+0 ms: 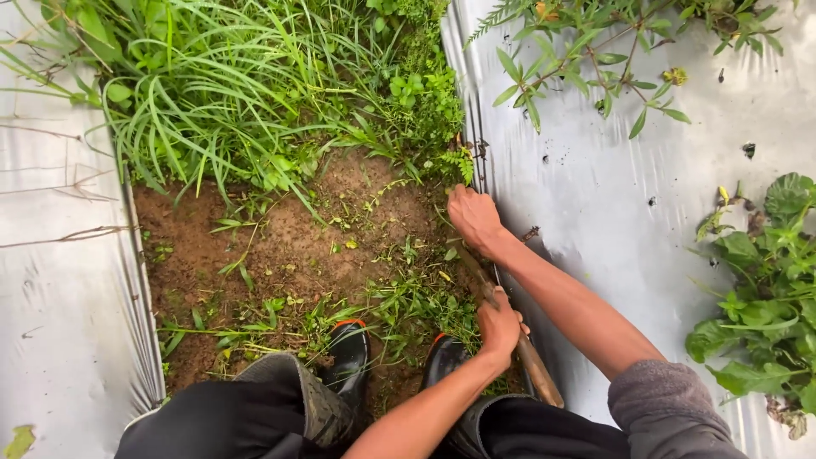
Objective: The person uses a small hand hoe to loosen the soil and remove weeds from a narrow strip of ground between two plastic-covered garden beds. They repeatedly scrape the tool along the soil surface and pull out the uprooted vegetation by hand.
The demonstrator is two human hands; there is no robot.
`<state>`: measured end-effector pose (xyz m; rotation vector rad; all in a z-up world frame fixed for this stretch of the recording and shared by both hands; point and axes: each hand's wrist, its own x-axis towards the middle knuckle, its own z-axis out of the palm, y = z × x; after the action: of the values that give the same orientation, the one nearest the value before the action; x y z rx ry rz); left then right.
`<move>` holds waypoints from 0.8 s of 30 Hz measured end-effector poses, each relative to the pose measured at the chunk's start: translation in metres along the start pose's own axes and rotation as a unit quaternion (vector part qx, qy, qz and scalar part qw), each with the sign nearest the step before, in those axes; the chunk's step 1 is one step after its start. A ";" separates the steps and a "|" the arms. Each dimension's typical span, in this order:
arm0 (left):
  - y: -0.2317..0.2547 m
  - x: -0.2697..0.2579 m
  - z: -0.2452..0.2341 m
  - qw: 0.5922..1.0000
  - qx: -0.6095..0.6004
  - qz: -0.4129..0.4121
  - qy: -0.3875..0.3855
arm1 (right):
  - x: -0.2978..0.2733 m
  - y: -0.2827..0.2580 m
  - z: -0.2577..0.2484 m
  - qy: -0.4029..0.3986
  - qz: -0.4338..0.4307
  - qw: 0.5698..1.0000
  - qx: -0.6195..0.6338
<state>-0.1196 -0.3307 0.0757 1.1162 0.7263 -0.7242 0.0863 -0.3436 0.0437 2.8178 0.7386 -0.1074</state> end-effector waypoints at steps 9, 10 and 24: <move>0.022 0.040 -0.018 0.998 0.001 0.003 0.055 | -0.016 0.009 -0.032 -0.185 0.017 0.973 0.139; 0.029 0.049 -0.021 0.999 0.001 0.003 0.053 | -0.014 0.015 -0.044 -0.185 0.019 0.973 0.137; 0.058 0.066 -0.033 0.998 0.018 0.062 0.022 | -0.013 0.054 -0.070 0.060 0.115 0.992 0.008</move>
<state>-0.0398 -0.2927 0.0439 1.2020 0.6785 -0.6114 0.1028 -0.3789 0.1238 2.9212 0.4333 0.0948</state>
